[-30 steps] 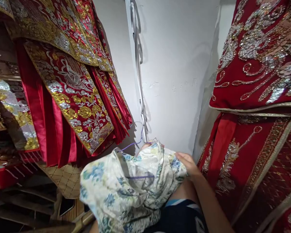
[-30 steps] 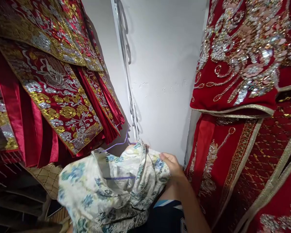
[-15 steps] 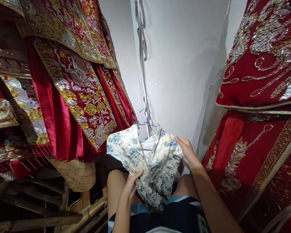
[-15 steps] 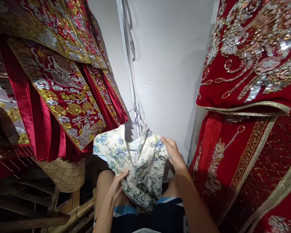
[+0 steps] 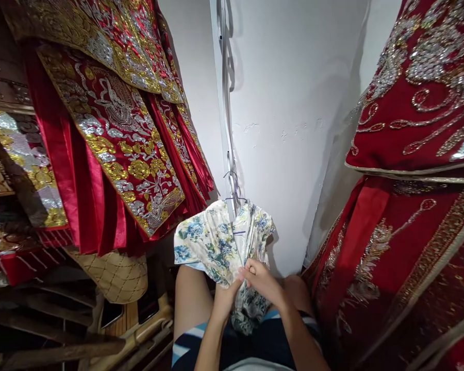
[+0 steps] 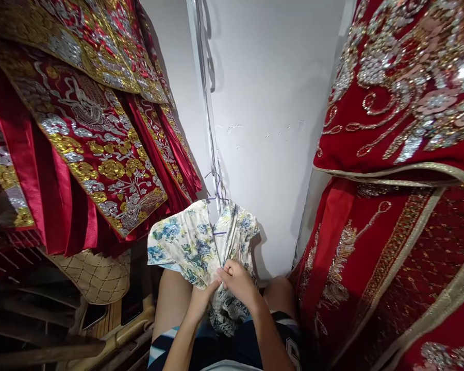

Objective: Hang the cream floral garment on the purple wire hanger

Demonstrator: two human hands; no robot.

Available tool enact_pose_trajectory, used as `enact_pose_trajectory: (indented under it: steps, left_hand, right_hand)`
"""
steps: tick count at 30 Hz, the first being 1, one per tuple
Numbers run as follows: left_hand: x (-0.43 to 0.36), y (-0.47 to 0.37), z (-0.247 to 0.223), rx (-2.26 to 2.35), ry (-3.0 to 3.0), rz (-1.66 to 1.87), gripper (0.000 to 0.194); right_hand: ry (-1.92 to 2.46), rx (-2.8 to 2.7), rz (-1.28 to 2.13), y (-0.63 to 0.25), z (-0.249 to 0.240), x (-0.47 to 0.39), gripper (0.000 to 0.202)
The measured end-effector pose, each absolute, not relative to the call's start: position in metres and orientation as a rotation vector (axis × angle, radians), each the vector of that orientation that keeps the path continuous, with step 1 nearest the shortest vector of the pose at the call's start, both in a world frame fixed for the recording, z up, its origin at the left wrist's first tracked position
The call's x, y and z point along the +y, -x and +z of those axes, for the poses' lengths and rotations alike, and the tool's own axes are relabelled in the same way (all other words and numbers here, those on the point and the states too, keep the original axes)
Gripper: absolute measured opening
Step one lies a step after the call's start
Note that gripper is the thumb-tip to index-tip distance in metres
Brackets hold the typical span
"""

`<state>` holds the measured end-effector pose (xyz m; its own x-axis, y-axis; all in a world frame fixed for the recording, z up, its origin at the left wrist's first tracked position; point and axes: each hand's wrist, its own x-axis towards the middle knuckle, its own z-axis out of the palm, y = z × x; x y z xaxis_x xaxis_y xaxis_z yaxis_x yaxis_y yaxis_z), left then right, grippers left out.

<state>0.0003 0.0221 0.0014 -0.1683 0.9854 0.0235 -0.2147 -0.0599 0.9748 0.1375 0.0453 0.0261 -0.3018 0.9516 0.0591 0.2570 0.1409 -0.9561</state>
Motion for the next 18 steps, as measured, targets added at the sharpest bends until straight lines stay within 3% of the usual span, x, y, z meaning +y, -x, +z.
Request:
enact_pose_trajectory:
  steps: [10, 18]
  left_hand:
    - [0.008, -0.014, 0.02, 1.095, -1.141, 1.381, 0.055]
    - [0.017, -0.006, -0.003, 1.302, -1.009, 1.508, 0.054]
  right_hand:
    - [1.443, -1.887, 1.02, -0.169, 0.038, 0.036, 0.039]
    - [1.214, -1.699, 1.238, -0.163, 0.037, 0.037, 0.038]
